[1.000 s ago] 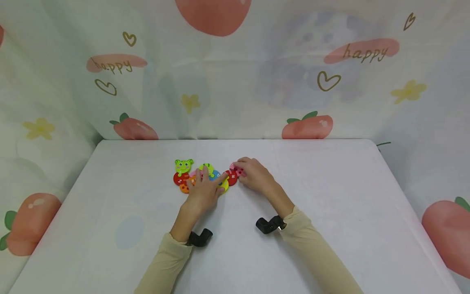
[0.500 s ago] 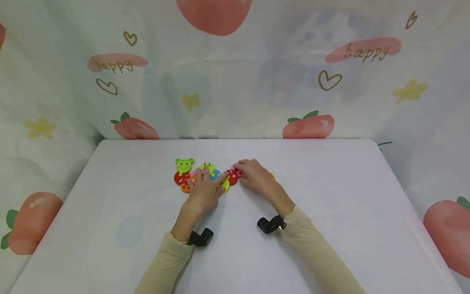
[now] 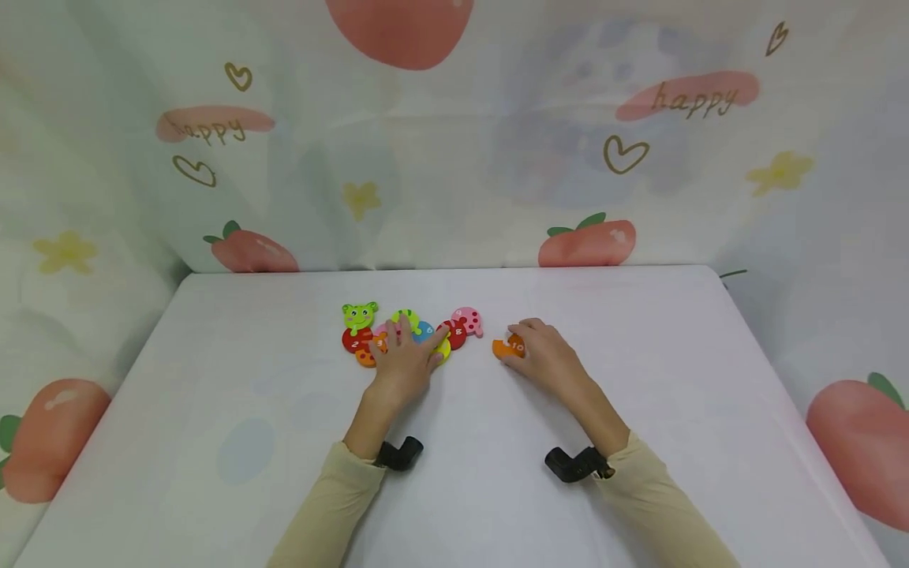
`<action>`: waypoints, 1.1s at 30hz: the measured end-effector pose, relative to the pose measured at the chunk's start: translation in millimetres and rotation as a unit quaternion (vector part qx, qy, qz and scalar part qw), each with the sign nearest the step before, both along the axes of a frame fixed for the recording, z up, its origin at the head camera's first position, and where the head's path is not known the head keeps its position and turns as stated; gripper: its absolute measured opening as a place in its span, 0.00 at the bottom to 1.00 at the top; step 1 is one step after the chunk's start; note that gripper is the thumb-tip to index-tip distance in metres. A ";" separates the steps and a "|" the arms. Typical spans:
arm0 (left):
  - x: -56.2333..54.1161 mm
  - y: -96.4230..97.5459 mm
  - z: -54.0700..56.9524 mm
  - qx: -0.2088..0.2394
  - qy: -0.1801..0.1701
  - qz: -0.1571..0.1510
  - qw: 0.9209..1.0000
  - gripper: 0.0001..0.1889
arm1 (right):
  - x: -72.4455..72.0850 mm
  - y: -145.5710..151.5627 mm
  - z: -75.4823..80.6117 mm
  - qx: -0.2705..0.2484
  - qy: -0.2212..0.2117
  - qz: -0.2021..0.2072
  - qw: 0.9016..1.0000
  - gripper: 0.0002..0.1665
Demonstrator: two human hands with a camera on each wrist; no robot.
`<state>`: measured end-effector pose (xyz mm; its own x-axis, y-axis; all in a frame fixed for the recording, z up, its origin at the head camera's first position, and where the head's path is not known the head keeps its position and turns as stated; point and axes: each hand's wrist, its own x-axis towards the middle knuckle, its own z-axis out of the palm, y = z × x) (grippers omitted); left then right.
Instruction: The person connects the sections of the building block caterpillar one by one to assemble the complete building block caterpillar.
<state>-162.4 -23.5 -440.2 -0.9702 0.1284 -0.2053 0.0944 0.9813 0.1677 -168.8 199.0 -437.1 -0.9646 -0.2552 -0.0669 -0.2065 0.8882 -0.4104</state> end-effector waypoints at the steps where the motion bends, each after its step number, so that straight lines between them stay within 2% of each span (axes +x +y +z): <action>1: -1.0 1.8 -0.2 -0.002 0.001 0.000 1.000 0.31 | 0.0 0.3 -1.2 -0.001 0.005 0.002 1.000 0.29; 7: -4.8 6.5 -0.4 -0.006 0.003 0.000 1.000 0.31 | 1.2 -5.9 -6.5 -0.027 0.025 0.006 0.999 0.23; 14: -3.4 4.3 0.1 0.015 -0.003 -0.003 1.000 0.30 | 5.2 -8.6 -9.1 -0.014 0.051 -0.007 0.999 0.24; 19: -5.9 5.1 -0.1 0.014 -0.009 -0.003 1.000 0.30 | -2.0 -11.6 -4.4 -0.063 0.052 -0.021 0.996 0.33; 22: -8.7 9.1 -2.3 0.016 -0.004 -0.008 1.000 0.30 | -5.7 -14.5 -4.6 -0.091 0.054 -0.015 0.994 0.34; 26: -12.0 13.6 -4.6 0.014 -0.002 -0.013 1.000 0.30 | -10.7 -19.7 -8.3 -0.095 0.062 -0.013 0.993 0.32; 33: -10.1 15.2 -4.6 0.011 -0.006 -0.007 1.000 0.30 | -15.6 -25.0 -11.6 -0.081 0.045 -0.042 0.995 0.33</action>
<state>-172.4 -8.4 -444.8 -0.9660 0.1464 -0.2132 0.1057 0.9759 0.1911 -184.4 174.0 -448.7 -0.9832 -0.1739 0.0560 -0.1767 0.8271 -0.5335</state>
